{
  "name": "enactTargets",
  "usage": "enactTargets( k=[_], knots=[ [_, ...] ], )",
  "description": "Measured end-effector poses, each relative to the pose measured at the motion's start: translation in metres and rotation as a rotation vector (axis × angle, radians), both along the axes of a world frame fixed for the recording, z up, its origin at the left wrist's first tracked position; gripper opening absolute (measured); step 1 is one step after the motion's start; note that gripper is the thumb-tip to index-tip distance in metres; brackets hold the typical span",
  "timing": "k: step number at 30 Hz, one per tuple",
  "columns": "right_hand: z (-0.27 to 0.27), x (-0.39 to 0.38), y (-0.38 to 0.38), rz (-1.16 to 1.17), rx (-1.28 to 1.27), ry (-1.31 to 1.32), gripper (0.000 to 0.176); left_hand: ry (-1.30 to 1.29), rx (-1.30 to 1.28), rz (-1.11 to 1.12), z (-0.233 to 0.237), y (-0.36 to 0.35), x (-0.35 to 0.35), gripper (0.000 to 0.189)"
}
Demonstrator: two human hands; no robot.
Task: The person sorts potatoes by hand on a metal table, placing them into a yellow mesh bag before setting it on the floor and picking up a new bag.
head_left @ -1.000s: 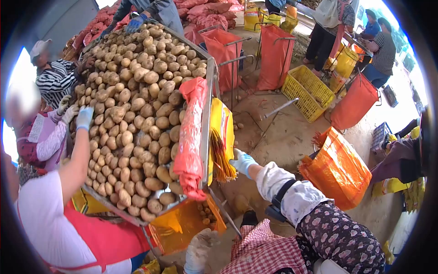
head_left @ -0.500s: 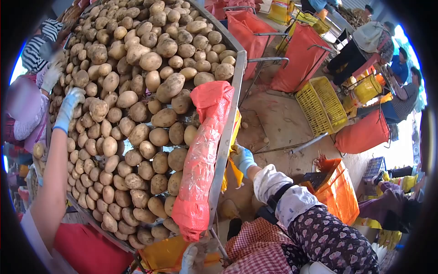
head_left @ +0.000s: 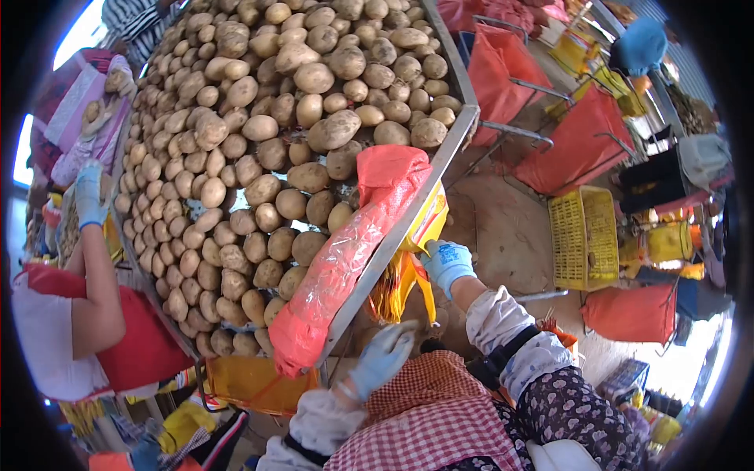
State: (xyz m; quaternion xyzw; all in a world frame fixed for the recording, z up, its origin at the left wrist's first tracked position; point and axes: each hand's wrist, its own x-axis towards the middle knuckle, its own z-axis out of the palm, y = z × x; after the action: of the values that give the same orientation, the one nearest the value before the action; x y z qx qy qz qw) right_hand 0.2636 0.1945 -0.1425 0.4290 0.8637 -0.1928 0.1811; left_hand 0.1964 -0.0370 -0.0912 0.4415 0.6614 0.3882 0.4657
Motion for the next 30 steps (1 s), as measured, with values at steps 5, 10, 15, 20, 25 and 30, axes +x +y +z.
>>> enactTargets(
  k=[5, 10, 15, 20, 25, 30],
  knots=[
    [-0.007, 0.003, 0.026, -0.193, -0.208, 0.356, 0.038, 0.8, 0.078, -0.067, -0.022, 0.094, 0.012, 0.042],
    [-0.021, 0.024, 0.046, -0.749, -0.606, 0.893, 0.033, 1.622, -0.088, -0.086, -0.101, 0.112, -0.01, 0.057],
    [-0.005, 0.062, 0.087, -0.213, -0.088, 0.613, 0.033, 1.195, -0.449, 0.032, -0.054, 0.141, -0.007, 0.055],
    [0.083, 0.16, 0.193, -0.803, 0.185, 1.34, 0.018, 0.732, -0.629, 0.105, -0.067, 0.16, -0.037, 0.059],
    [0.059, 0.219, 0.188, -0.883, -0.302, 1.367, 0.019, 0.9, -0.236, 0.374, -0.093, 0.155, -0.029, 0.034],
    [0.069, 0.178, 0.137, -0.781, -0.3, 1.109, 0.015, -0.092, -0.322, 0.243, -0.029, 0.176, 0.049, 0.047]
  ],
)
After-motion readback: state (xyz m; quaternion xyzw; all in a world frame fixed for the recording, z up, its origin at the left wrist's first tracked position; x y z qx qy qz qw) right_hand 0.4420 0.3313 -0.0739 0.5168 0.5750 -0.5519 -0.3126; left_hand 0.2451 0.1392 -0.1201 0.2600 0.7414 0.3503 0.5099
